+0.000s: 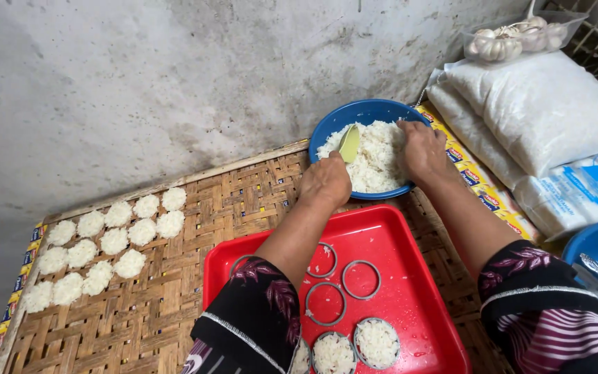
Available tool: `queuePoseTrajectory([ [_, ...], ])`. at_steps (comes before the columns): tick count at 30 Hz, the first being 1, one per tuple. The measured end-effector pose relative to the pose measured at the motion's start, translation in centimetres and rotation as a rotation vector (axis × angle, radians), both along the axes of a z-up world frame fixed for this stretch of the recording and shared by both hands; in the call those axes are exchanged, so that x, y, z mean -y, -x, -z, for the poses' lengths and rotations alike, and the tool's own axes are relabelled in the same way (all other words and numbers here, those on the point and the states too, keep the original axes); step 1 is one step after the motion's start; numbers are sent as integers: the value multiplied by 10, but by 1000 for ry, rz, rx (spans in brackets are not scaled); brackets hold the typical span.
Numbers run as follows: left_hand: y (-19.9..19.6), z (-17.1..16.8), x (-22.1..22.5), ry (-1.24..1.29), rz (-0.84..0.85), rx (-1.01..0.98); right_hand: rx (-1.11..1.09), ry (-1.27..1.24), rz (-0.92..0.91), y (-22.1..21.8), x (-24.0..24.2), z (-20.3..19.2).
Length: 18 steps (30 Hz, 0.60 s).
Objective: Molding cooked rice into circular shapes using a scoop and metal rings on a tray
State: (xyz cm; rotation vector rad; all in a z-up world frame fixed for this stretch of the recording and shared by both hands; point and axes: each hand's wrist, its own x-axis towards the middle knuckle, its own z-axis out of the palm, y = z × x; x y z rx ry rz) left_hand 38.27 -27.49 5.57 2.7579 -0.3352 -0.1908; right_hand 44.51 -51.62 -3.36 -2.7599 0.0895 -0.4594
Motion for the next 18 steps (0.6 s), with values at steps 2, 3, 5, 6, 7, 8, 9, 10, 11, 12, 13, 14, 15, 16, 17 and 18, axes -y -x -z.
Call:
queuePoseTrajectory([
  [2, -18, 10, 6, -15, 12, -12, -47, 44, 15, -10, 5, 11],
  [3, -27, 16, 9, -27, 21, -24, -94, 90, 27, -14, 7, 16],
  [5, -45, 29, 14, -12, 21, -58, -108, 86, 43, -16, 6, 17],
  [6, -54, 36, 17, 4, 19, -90, -120, 83, 57, -17, 6, 17],
  [7, -56, 37, 17, 5, 22, -92, -122, 84, 59, -15, 5, 16],
  [8, -58, 38, 17, 78, 32, -140, -109, 69, 54, -12, 3, 15],
  [9, -60, 39, 18, 152, 41, -188, -97, 54, 48, -10, 2, 13],
  [10, -67, 52, 16, 154, 43, -190, -99, 56, 50, -9, 2, 14],
  [11, -74, 64, 14, 310, -12, -268, -81, 54, 45, -9, 2, 15],
  [12, -81, 76, 12, 465, -67, -346, -63, 52, 40, -8, 1, 16],
  [13, -82, 80, 10, 464, -66, -345, -62, 51, 41, -10, 2, 18],
  [14, -82, 83, 9, 581, -95, -409, -60, 68, 43, -11, 3, 21],
  [15, -82, 87, 8, 698, -124, -473, -59, 85, 45, -13, 3, 23],
  [16, -80, 85, 9, 697, -123, -472, -58, 84, 46, -13, 3, 22],
  [17, -77, 85, 11, 735, -139, -502, -56, 86, 42, -13, 3, 22],
  [18, -74, 85, 13, 773, -155, -532, -55, 89, 39, -13, 3, 21],
])
